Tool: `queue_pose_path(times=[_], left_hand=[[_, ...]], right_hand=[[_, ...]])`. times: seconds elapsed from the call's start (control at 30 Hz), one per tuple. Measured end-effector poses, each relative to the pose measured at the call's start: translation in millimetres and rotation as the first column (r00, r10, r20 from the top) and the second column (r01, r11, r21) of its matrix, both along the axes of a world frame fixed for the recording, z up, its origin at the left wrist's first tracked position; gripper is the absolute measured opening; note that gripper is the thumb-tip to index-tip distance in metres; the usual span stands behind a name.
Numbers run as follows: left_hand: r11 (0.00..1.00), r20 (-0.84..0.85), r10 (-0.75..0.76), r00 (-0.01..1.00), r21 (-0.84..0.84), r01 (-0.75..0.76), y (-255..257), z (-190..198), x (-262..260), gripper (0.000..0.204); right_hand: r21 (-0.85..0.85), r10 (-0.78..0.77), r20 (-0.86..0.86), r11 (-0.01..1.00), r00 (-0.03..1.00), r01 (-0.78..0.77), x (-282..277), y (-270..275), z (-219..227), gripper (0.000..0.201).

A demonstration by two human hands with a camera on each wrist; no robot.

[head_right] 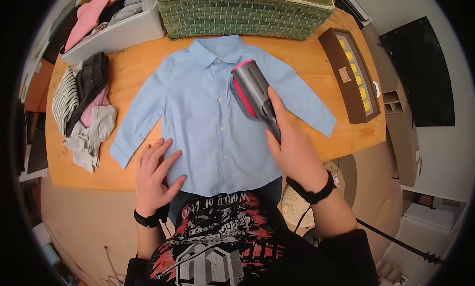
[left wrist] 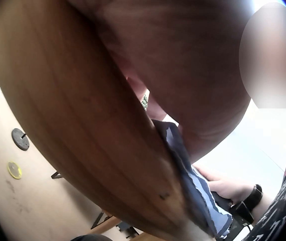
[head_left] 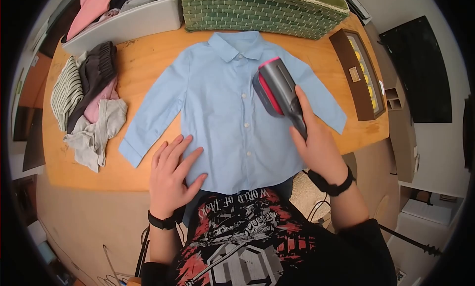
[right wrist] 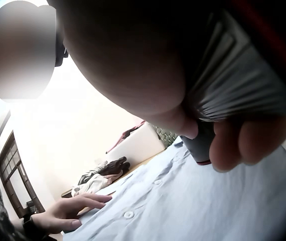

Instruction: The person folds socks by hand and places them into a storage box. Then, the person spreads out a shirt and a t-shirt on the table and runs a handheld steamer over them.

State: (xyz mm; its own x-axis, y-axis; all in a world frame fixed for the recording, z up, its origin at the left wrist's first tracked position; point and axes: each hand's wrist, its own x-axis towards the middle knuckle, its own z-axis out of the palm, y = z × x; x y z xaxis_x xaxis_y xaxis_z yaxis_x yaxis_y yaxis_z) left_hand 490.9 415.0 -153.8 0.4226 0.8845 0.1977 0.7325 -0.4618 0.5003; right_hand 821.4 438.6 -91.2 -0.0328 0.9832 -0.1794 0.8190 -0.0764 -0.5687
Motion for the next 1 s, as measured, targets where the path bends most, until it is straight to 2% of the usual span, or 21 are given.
queue_pose_path(times=[0.1, 0.2, 0.37, 0.47, 0.53, 0.57, 0.63, 0.67, 0.7, 0.77, 0.8, 0.83, 0.9, 0.93, 0.97, 1.0], left_hand=[[1.000, -0.003, -0.002, 1.000, -0.005, 0.002, -0.1, 1.8, -0.9, 0.050], [1.000, 0.011, -0.007, 1.000, 0.003, 0.007, -0.6, -1.6, -1.4, 0.054], [1.000, 0.008, -0.009, 1.000, 0.010, 0.009, -0.7, -4.1, -2.4, 0.054], [1.000, 0.014, -0.009, 1.000, 0.010, 0.009, -0.1, -3.2, -3.4, 0.052], [1.000, 0.016, 0.007, 1.000, -0.002, -0.007, 0.2, -3.1, -4.0, 0.051], [1.000, 0.035, 0.008, 0.999, 0.013, -0.009, 0.7, -4.0, -4.6, 0.048], [0.999, 0.045, 0.030, 0.999, 0.011, -0.030, 0.5, -7.1, -7.5, 0.046], [0.999, 0.088, 0.025, 0.996, 0.034, -0.028, 0.0, -10.0, -9.0, 0.043], [0.998, 0.131, 0.017, 0.991, 0.056, -0.024, -0.9, -12.2, -9.7, 0.040], [0.996, 0.162, 0.036, 0.986, 0.078, -0.049, -2.1, -15.0, -9.5, 0.034], [0.995, 0.170, 0.026, 0.985, 0.088, -0.041, -3.3, -16.6, -10.4, 0.031], [0.994, 0.180, 0.012, 0.984, 0.106, -0.031, -2.8, -17.5, -10.5, 0.029], [0.992, 0.202, 0.025, 0.979, 0.118, -0.050, -3.0, -18.2, -9.4, 0.026], [0.991, 0.202, 0.012, 0.979, 0.128, -0.039, -3.0, -18.6, -9.9, 0.025], [0.990, 0.201, -0.001, 0.980, 0.139, -0.028, -2.9, -18.6, -10.3, 0.025], [0.990, 0.201, 0.003, 0.980, 0.140, -0.032, -3.2, -18.3, -10.6, 0.025]], right_hand=[[-0.047, -0.053, -0.030, 0.998, 0.998, 0.052, -3.5, 20.5, 3.8, 0.082], [-0.023, -0.049, -0.044, 0.999, 0.998, 0.048, -1.7, 31.1, 0.8, 0.083], [-0.086, -0.083, -0.039, 0.993, 0.996, 0.079, -5.2, 24.3, 6.6, 0.083], [-0.022, 0.000, -0.085, 1.000, 0.996, -0.002, 2.2, -0.2, 2.1, 0.085], [0.121, 0.121, -0.011, 0.985, 0.993, -0.119, 6.1, -23.1, -0.7, 0.087], [0.103, 0.139, -0.018, 0.985, 0.990, -0.137, 4.4, -34.4, 3.4, 0.087], [-0.115, 0.049, -0.024, 0.992, 0.999, -0.051, -0.2, -57.0, 16.1, 0.089], [-0.073, -0.001, -0.020, 0.997, 1.000, 0.000, 3.7, -72.0, 5.9, 0.085], [-0.091, 0.013, -0.027, 0.996, 1.000, -0.015, 6.9, -78.4, 7.3, 0.085], [-0.254, -0.048, -0.001, 0.966, 0.999, 0.046, 12.2, -85.7, 10.7, 0.087], [-0.142, 0.011, -0.009, 0.990, 1.000, -0.012, 12.6, -87.7, 7.7, 0.086], [-0.148, 0.015, -0.012, 0.989, 1.000, -0.017, 13.1, -88.0, 7.2, 0.086], [-0.106, 0.120, -0.058, 0.986, 0.991, -0.126, 14.6, -87.6, 9.0, 0.085], [0.005, 0.116, -0.092, 0.993, 0.989, -0.116, 4.1, -86.3, 9.9, 0.073], [0.005, 0.120, -0.091, 0.993, 0.989, -0.120, -4.7, -83.2, 12.8, 0.073], [0.018, 0.216, -0.113, 0.976, 0.970, -0.216, -13.0, -79.4, 16.4, 0.073]])
